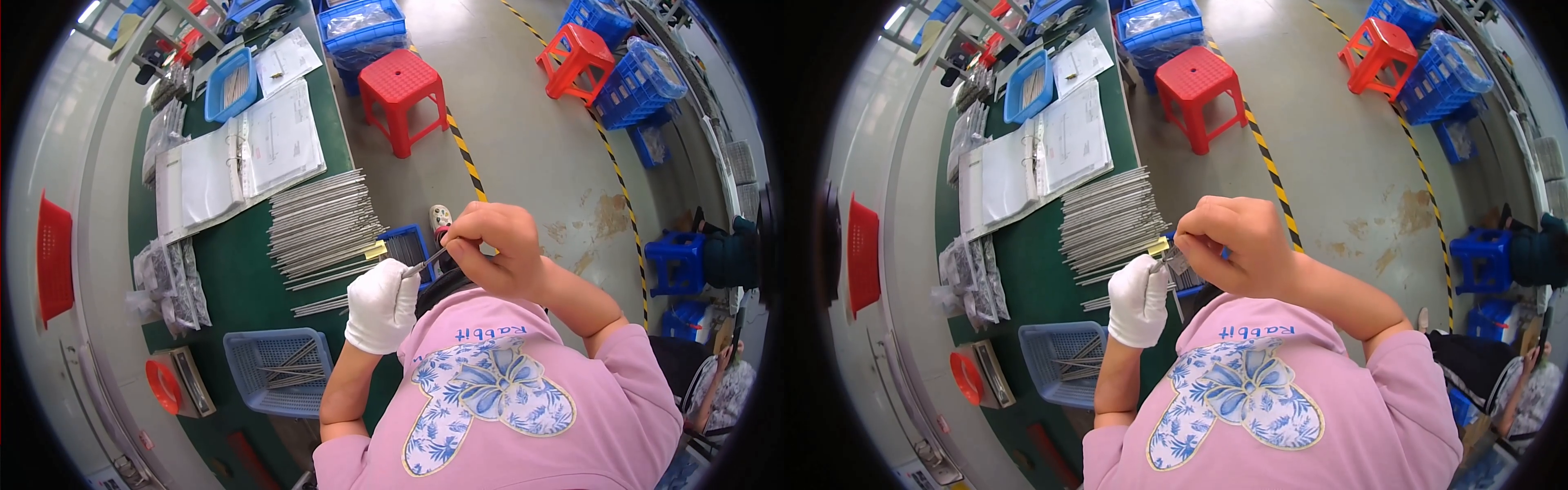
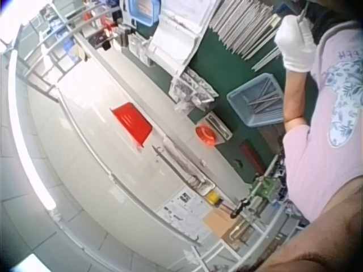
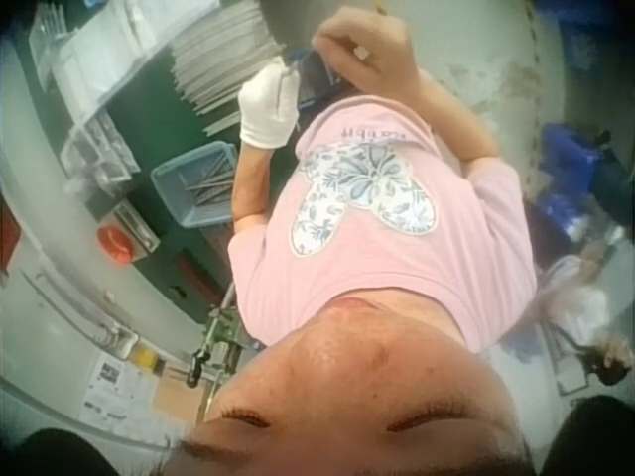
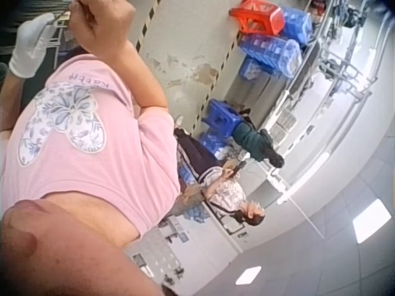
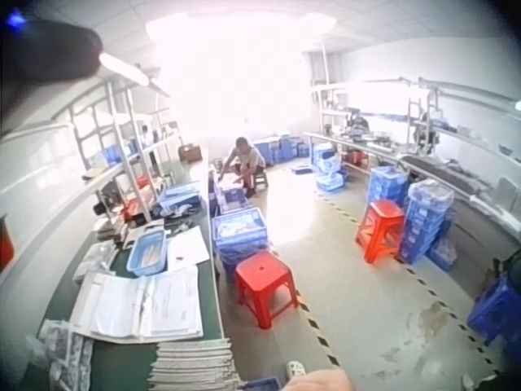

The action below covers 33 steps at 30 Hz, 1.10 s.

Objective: Measuring the length of metal rods using a digital caliper and organizing them on a factory workbench based on technical specifications.

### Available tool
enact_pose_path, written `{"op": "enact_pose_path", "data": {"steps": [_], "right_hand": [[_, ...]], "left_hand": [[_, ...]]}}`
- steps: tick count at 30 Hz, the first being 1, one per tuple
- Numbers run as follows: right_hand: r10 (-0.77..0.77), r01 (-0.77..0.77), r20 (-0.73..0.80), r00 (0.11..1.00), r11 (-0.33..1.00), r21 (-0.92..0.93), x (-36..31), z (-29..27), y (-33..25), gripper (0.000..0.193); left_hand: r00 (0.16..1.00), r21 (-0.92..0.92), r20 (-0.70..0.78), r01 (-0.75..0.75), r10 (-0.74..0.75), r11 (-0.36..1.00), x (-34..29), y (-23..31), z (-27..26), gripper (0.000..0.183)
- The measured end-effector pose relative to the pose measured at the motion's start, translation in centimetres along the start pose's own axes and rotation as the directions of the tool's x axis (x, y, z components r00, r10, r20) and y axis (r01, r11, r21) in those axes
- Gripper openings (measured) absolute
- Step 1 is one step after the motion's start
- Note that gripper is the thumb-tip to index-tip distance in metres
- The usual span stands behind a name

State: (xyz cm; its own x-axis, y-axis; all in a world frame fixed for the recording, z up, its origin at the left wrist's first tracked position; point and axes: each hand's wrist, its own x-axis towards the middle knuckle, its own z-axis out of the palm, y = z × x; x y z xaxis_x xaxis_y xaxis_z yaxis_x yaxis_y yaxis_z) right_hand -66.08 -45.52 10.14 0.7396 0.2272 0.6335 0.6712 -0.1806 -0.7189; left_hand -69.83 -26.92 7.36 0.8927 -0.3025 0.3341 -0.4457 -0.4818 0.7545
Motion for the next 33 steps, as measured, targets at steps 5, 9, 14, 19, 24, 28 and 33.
{"op": "enact_pose_path", "data": {"steps": [5, 9, 14, 19, 24, 28, 33], "right_hand": [[-0.033, 0.034, 0.021, 0.999, 0.998, -0.043, -0.6, 0.3, 0.2, 0.007], [-0.053, 0.055, 0.037, 0.998, 0.997, -0.058, -0.5, 0.2, 0.2, 0.008], [-0.050, 0.054, 0.042, 0.998, 0.994, -0.090, -0.7, 0.1, 0.3, 0.007], [0.029, -0.025, 0.062, 0.998, 0.998, -0.063, -0.6, 0.1, 0.3, 0.008], [-0.019, 0.020, 0.017, 1.000, 0.999, -0.049, -1.3, 0.1, 0.7, 0.009], [0.284, -0.278, -0.276, 0.918, 0.959, 0.060, -2.8, -2.1, 1.8, 0.006], [0.601, -0.523, -0.377, 0.704, 0.799, 0.298, -2.9, -5.3, 4.6, 0.006]], "left_hand": [[1.000, -0.011, 0.003, 0.003, -0.003, 1.000, -0.1, -0.2, 0.3, 0.013], [1.000, -0.003, 0.002, 0.029, -0.029, 1.000, -0.2, -0.3, 0.5, 0.014], [1.000, -0.006, 0.002, 0.016, -0.016, 1.000, 0.1, -0.3, 0.8, 0.015], [0.999, 0.051, -0.014, 0.029, -0.028, 0.998, 0.3, -0.4, 0.8, 0.015], [0.999, 0.068, -0.008, -0.042, 0.043, 0.997, 0.5, -0.6, 1.1, 0.017], [1.000, 0.183, -0.017, -0.003, 0.006, 0.983, -0.2, -2.9, 1.6, 0.021], [0.958, 0.391, 0.272, -0.023, -0.092, 0.920, 0.4, -6.2, 1.0, 0.022]]}}
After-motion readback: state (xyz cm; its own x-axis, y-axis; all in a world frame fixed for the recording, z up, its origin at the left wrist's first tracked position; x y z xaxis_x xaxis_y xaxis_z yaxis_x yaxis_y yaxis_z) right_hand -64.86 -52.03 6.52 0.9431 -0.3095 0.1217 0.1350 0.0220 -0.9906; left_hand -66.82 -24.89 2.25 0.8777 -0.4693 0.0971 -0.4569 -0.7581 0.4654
